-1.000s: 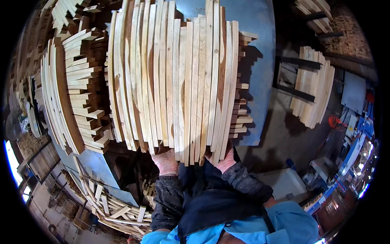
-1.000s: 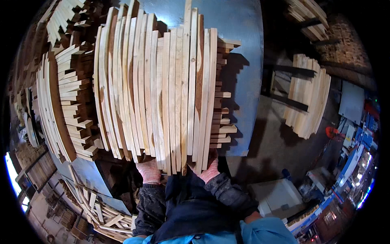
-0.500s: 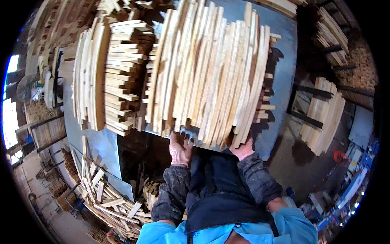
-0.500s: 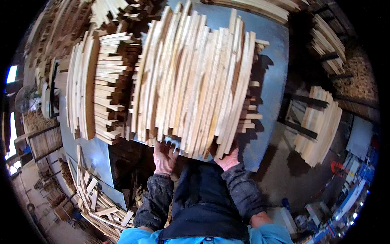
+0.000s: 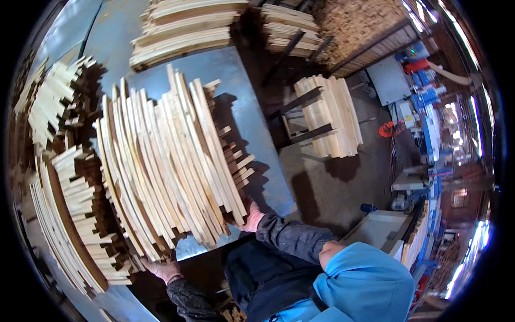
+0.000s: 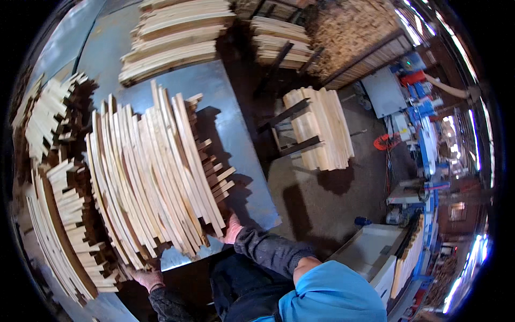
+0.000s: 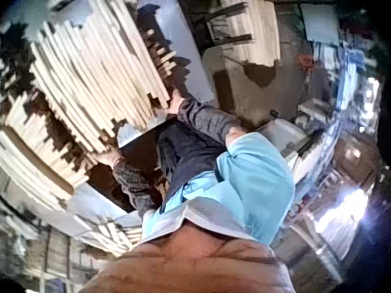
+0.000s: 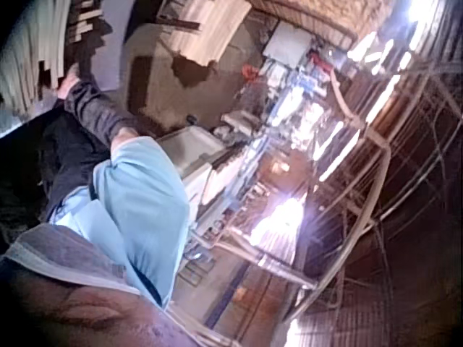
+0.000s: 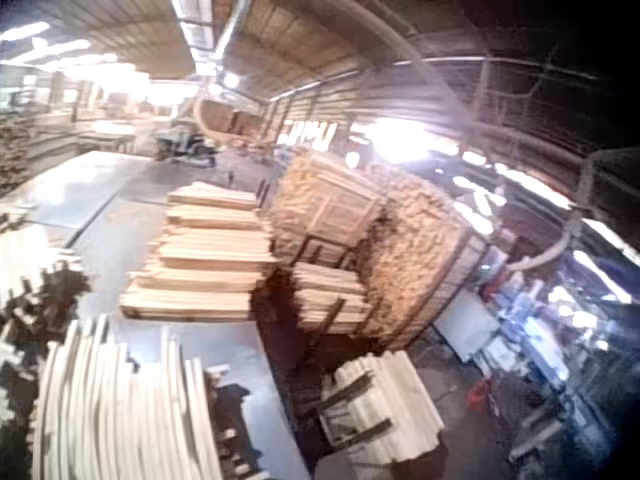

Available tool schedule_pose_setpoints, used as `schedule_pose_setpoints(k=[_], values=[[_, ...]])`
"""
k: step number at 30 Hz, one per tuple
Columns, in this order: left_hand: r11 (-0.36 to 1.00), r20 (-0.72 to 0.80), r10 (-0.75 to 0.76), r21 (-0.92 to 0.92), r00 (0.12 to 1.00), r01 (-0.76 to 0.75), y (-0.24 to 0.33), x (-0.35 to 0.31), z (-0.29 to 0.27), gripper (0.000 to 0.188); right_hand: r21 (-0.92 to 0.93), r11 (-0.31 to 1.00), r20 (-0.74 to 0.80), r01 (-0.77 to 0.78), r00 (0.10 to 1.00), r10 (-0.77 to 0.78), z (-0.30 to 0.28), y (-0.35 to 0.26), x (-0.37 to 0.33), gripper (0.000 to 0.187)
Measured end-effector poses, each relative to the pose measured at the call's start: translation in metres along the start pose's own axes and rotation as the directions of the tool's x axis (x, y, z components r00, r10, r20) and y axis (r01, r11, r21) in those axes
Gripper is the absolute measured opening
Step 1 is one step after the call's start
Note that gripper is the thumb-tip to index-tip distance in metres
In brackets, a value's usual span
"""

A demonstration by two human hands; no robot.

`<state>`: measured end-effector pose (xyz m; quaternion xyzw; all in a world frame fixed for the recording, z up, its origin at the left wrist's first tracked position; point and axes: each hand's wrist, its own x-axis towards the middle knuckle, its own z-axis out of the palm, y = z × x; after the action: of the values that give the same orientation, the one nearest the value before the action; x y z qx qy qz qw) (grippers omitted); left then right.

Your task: The person repeatedly picks up bundles of wooden planks from a metal table and stacks them onto a growing pile. They also use a metal bar to adjust and align the stacked planks. The task involves continuous handling and stacking of the wood pieces.

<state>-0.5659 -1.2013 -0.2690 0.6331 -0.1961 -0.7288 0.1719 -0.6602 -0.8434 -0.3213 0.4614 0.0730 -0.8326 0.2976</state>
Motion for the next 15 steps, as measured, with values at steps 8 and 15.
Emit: schedule_pose_setpoints(k=[8,15], values=[[0.99,0.215,0.128,0.029,0.968,-0.138,-0.005,0.021,-0.005,0.062,0.111,0.992,-0.086,0.065,0.995,-0.055,-0.002,0.003,0.013,0.065],[1.0,0.3,-0.006,-0.019,0.954,0.012,-0.007,0.042,-0.045,0.063,-0.389,0.875,0.287,0.287,0.941,-0.181,-0.033,0.016,0.019,0.064]])
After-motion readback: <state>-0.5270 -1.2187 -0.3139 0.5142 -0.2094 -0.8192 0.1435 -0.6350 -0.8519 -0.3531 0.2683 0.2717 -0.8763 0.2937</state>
